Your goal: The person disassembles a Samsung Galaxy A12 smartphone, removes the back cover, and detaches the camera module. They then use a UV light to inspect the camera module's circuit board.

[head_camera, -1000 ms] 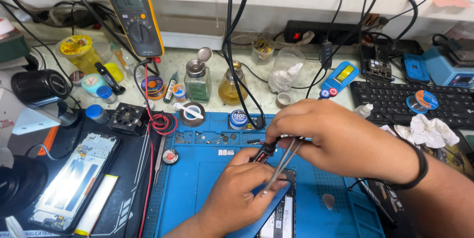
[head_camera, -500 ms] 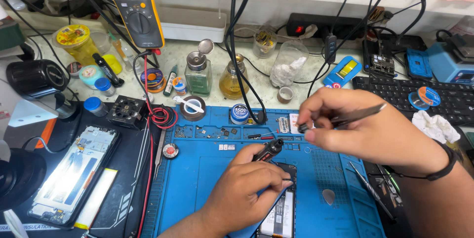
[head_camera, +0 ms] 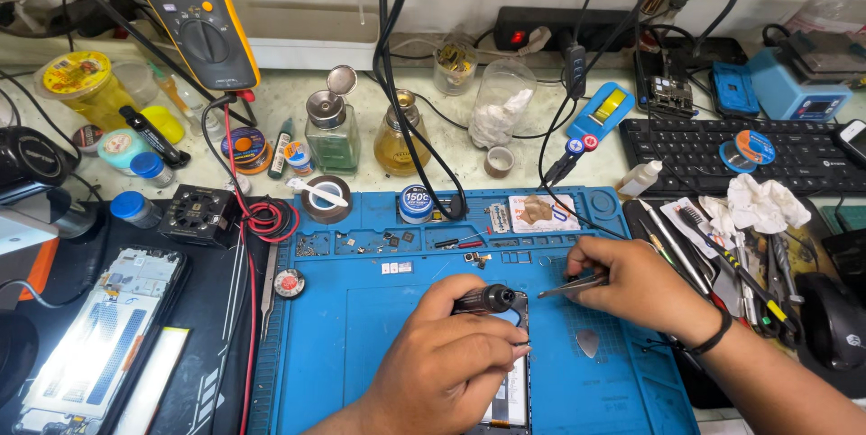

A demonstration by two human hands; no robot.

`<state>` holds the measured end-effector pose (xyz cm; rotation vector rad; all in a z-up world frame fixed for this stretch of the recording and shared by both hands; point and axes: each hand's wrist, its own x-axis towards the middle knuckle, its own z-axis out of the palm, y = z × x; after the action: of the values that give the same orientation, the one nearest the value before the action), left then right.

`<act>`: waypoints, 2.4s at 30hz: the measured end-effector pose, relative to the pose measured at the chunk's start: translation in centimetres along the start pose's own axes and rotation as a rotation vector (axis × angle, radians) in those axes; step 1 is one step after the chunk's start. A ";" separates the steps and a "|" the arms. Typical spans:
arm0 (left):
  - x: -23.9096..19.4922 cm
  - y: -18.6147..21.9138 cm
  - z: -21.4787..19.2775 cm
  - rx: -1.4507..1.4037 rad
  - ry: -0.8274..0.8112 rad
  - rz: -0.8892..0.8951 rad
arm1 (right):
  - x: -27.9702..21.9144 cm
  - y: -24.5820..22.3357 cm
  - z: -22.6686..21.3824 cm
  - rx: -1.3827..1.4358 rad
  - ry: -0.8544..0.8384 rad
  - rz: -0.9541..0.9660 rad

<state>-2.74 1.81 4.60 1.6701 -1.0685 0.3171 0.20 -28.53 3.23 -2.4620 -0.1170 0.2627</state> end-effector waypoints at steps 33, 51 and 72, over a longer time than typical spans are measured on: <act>-1.1 0.3 0.7 -0.477 0.096 -0.157 | -7.5 -2.8 8.9 0.933 -0.165 0.072; -1.6 0.1 1.3 -0.518 -0.019 -0.138 | -7.9 0.5 12.2 1.204 -0.185 0.005; -1.7 0.4 1.2 -0.549 -0.024 -0.165 | -7.9 1.0 12.4 1.204 -0.178 0.069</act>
<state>-4.35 1.58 3.24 1.2545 -0.9231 -0.1016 -10.17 -23.03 -5.66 -1.2467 0.0507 0.4229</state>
